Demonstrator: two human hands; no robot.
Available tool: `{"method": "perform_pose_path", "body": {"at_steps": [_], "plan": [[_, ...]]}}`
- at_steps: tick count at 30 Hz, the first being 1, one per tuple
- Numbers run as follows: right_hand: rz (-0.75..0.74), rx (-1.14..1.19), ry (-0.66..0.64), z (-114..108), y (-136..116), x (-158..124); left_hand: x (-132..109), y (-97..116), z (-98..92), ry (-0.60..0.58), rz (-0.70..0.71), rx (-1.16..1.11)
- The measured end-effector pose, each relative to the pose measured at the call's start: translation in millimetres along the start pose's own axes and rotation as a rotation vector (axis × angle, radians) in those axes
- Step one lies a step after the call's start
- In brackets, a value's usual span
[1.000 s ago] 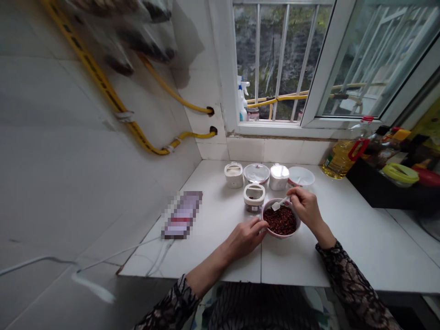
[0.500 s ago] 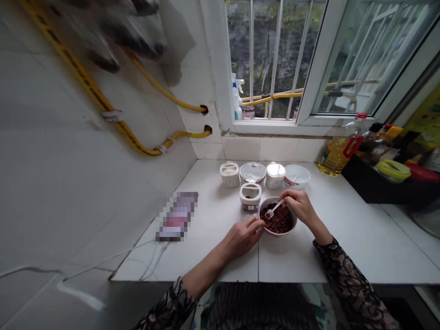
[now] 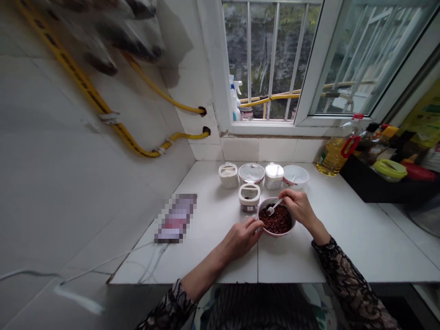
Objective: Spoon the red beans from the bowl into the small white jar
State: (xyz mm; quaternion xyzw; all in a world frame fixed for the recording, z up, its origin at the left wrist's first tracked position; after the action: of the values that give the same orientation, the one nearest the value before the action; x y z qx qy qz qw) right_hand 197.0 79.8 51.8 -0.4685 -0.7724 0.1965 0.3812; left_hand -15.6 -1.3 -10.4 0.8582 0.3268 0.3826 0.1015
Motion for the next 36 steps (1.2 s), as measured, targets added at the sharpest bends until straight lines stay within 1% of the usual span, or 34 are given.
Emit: {"method": "perform_pose_path", "body": {"at_steps": [6,12,19,25,31,34,36], "plan": [[0.016,0.020,-0.002,0.4,2.2,0.1,0.3,0.6,0.0,0.020,0.022,-0.009],[-0.032,0.009,-0.020,5.3,-3.7,-1.3,-0.1,1.2,-0.8,0.009,0.004,-0.006],[0.101,0.133,-0.061,3.3,-3.0,0.2,0.9,1.9,-1.4,0.017,0.017,-0.005],[0.172,0.265,-0.085,-0.6,-2.7,3.2,0.9,2.0,-1.2,0.012,0.005,-0.027],[0.318,0.434,-0.097,-0.7,3.3,6.9,0.2,0.6,-0.2,0.019,0.014,-0.023],[0.361,0.496,-0.068,0.2,1.9,9.0,0.9,1.1,-0.3,0.026,0.025,-0.019],[0.348,0.505,-0.017,2.2,-2.8,9.7,1.5,2.1,-0.6,0.029,0.026,-0.017]]}}
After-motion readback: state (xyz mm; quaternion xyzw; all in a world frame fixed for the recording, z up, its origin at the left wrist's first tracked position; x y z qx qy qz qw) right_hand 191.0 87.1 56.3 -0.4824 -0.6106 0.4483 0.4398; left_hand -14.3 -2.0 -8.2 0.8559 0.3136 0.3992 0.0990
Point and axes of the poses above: each hand's wrist, its own x-axis towards the middle knuckle, its own z-axis out of the palm, y = z × x, the point moved 1 cm from there along x, towards the middle knuckle, and after that the axes turned 7 degrees about -x, right-handed, at the moved point
